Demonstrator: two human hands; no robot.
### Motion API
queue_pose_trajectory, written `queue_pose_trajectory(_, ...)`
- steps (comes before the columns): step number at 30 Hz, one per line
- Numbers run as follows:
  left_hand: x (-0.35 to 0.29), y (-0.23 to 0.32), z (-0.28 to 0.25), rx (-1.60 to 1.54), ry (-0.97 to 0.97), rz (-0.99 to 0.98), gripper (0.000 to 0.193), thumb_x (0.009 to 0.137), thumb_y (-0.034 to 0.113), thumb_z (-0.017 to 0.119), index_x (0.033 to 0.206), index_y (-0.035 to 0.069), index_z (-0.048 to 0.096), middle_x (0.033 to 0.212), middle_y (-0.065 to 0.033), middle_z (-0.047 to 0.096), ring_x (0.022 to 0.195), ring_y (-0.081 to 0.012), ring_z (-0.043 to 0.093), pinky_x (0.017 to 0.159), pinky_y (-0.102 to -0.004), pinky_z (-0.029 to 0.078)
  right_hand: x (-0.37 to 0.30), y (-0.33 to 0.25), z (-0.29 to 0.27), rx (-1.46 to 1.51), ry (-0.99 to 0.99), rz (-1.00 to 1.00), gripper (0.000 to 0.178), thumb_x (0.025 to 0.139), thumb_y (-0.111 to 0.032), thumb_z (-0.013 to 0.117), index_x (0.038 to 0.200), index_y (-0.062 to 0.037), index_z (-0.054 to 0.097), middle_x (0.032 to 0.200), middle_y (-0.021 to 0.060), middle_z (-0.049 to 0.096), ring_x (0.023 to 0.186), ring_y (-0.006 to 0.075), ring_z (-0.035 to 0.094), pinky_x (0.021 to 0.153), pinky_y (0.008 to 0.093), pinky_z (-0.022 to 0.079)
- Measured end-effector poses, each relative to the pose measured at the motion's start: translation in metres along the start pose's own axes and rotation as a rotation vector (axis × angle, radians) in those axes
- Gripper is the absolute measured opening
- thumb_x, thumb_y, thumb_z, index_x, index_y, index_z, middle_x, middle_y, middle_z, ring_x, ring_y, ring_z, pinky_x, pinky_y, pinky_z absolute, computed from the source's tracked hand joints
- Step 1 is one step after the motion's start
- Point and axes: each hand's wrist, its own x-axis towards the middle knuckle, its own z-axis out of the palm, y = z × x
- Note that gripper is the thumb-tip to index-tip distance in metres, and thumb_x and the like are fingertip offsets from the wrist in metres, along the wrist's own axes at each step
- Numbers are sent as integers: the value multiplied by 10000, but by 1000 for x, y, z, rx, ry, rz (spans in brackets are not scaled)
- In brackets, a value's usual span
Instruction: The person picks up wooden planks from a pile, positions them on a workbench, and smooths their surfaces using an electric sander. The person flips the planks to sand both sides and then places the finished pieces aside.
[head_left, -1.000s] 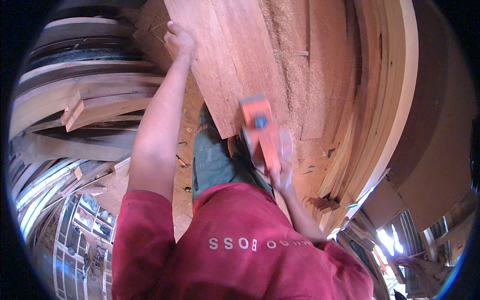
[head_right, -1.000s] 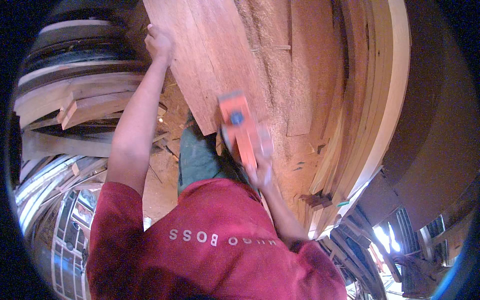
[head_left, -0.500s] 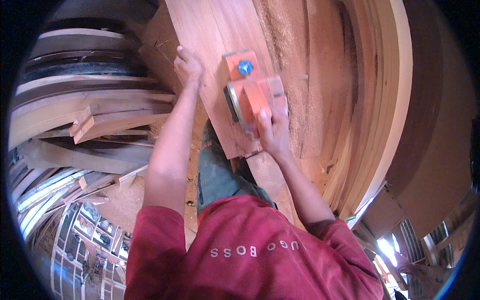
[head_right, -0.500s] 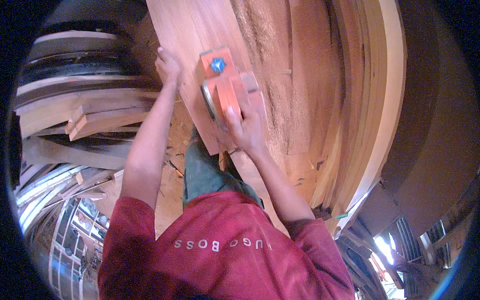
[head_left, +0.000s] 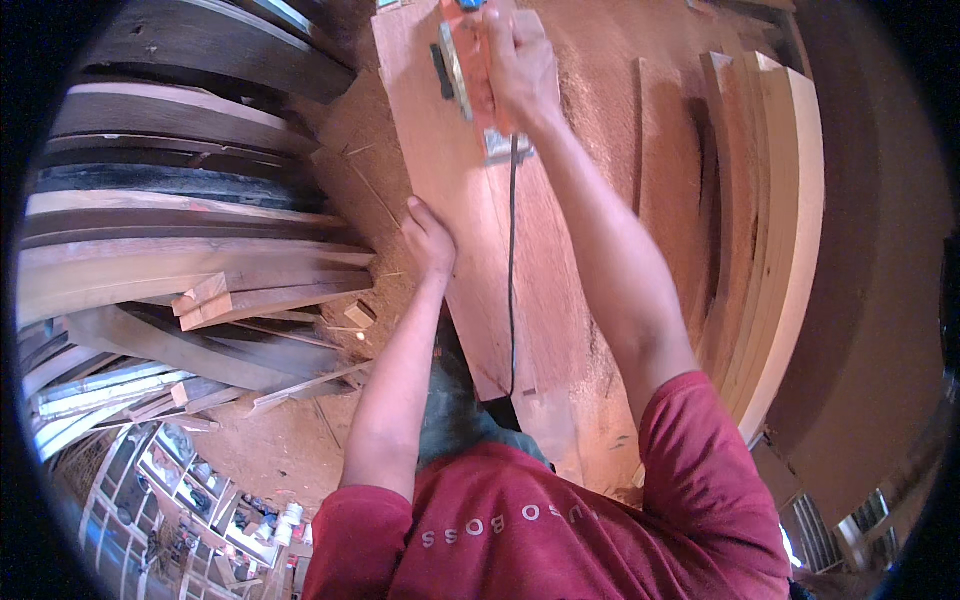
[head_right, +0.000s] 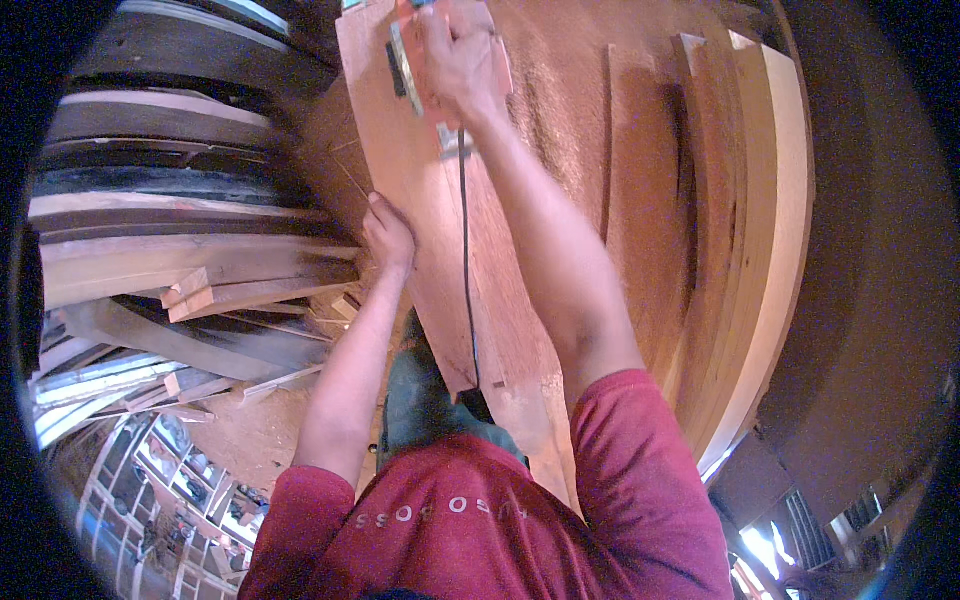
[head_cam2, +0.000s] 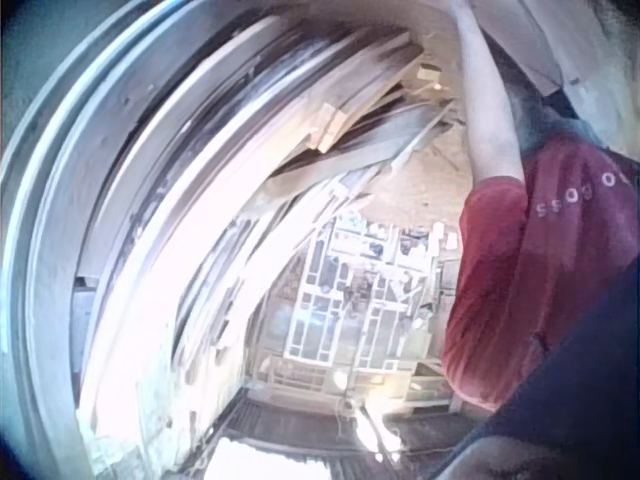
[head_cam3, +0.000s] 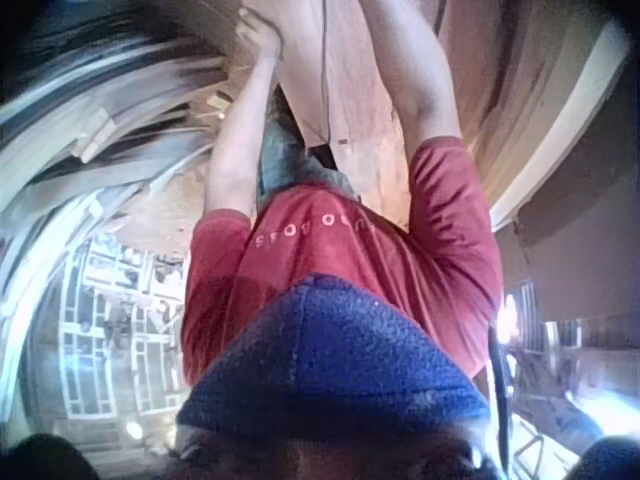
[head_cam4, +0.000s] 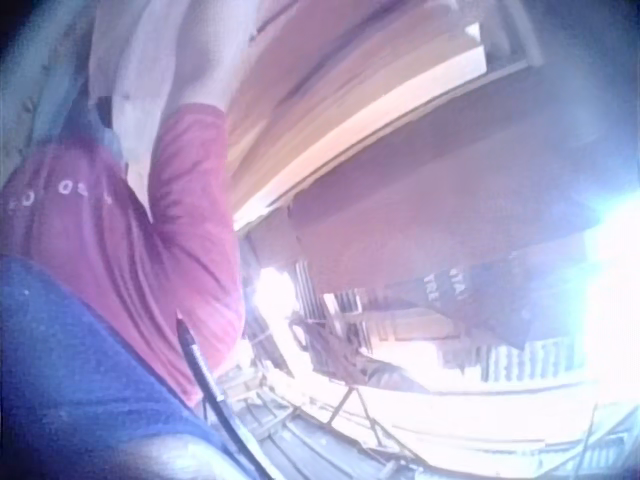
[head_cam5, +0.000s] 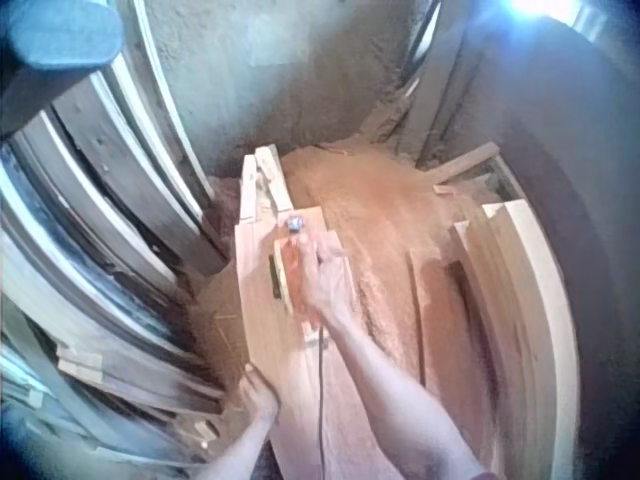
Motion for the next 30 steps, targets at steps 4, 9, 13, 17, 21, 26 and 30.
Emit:
queue_pose_trajectory(4,-4,-3,-3,-95,39,106,637,1031,408,279,920,-102,644,861,-314,656,883,-461,645,756,-530,459,68,-44,14,257,-279,365,549,972,-506,461,792,-13,622,571,108,546,550,215,589,520,388,456)
queue_pose_trajectory(9,2,-24,4,84,85,66,664,1031,446,276,898,-93,640,899,-330,645,918,-488,617,794,-545,443,58,-45,4,37,-160,251,579,975,-522,431,888,-4,674,684,166,638,581,283,618,541,421,462)
queue_pose_trajectory(13,0,-10,2,61,55,17,683,1023,475,291,931,-113,626,947,-345,635,956,-496,600,840,-545,433,-45,6,-52,-224,-244,265,579,976,-497,445,923,28,683,798,217,655,753,313,641,690,414,490)
queue_pose_trajectory(17,11,-32,4,115,39,-40,707,1016,486,288,949,-131,628,990,-360,632,1006,-497,596,877,-540,432,-245,-33,-170,-24,-241,185,468,980,-432,458,892,-15,651,755,122,646,723,224,628,639,377,477)
queue_pose_trajectory(21,12,-23,11,190,113,26,713,1012,484,271,941,-120,644,989,-336,651,995,-480,610,884,-528,440,-492,-43,-316,-11,-554,848,472,918,-442,539,1021,7,639,802,139,641,725,273,633,666,409,499)
queue_pose_trajectory(26,12,-26,4,141,15,37,687,1007,445,243,1012,-108,651,1051,-353,627,1062,-498,580,959,-533,425,-566,-56,-339,15,-370,756,516,909,-504,530,882,1,632,642,97,563,577,212,575,560,356,457)
queue_pose_trajectory(30,1,-18,4,161,33,35,676,1008,438,241,973,-92,658,1038,-340,636,1065,-486,583,943,-532,425,-501,-53,-307,29,-371,756,509,906,-471,545,951,25,647,694,127,584,627,244,592,608,382,480)
